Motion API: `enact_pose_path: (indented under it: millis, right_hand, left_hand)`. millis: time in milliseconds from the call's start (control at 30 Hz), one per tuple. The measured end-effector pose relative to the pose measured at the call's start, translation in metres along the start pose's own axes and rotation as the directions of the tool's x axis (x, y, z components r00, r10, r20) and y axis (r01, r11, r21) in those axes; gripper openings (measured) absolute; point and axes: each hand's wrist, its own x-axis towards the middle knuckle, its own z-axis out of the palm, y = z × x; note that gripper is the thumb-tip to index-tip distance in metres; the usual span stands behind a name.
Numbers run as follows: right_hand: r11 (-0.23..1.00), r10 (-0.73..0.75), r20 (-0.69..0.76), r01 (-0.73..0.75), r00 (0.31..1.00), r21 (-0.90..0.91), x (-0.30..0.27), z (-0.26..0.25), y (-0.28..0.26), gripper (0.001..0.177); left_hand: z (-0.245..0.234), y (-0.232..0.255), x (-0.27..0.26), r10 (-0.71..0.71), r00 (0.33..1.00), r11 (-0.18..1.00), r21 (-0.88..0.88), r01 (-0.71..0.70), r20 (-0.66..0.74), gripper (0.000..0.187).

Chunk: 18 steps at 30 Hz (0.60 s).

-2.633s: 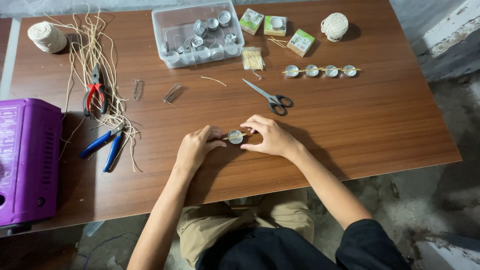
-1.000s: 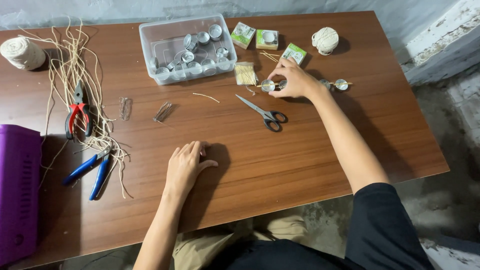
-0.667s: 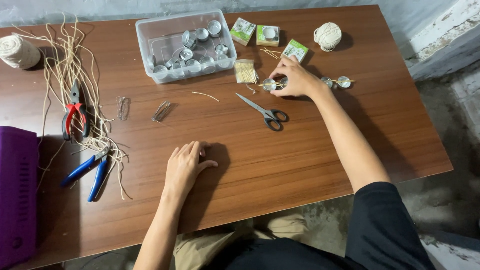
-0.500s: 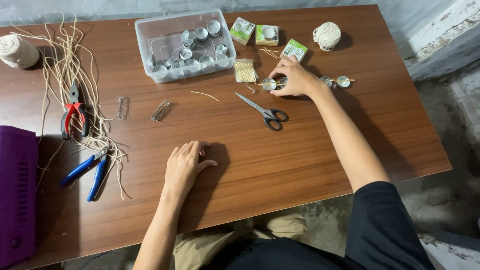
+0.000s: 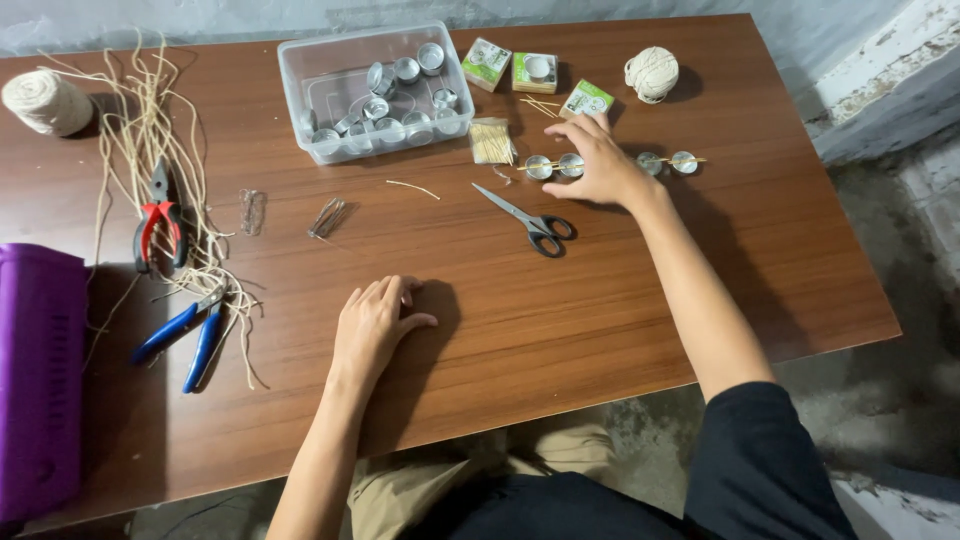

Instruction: Assembling candle wicks by threading string through metal bases, crimping them with pliers, and cutting them to length with scissors.

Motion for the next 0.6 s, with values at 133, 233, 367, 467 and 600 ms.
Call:
enact_pose_path:
  millis: [133,233,367,467,600]
  right_hand:
    - [0.999,-0.04,-0.067,0.041,0.997,0.013,-0.015,0.011,-0.045,0.058]
    - [0.994,-0.052,-0.124,0.039,0.991,-0.102,-0.025,0.035,-0.054,0.04]
    - [0.981,-0.125,-0.183,0.094,0.975,-0.17,-0.019,0.053,-0.069,0.033]
    - [0.981,-0.147,-0.241,0.111,0.959,-0.157,0.008,0.057,-0.082,0.028]
    - [0.977,-0.203,-0.356,0.161,0.912,-0.143,0.074,0.06,-0.083,0.022]
  left_hand:
    - [0.001,-0.002,0.0,-0.007,1.0,1.0,-0.008,0.007,0.018,0.057]
    - [0.003,-0.004,-0.001,-0.008,1.0,1.0,-0.006,0.008,-0.004,0.059]
    - [0.007,-0.004,0.0,0.031,0.997,0.998,0.048,-0.027,-0.077,0.057]
    - [0.007,-0.013,0.003,0.057,0.981,0.993,0.114,-0.036,-0.187,0.05]
    - [0.015,-0.051,0.005,0.006,0.957,0.986,0.162,0.043,-0.289,0.037]
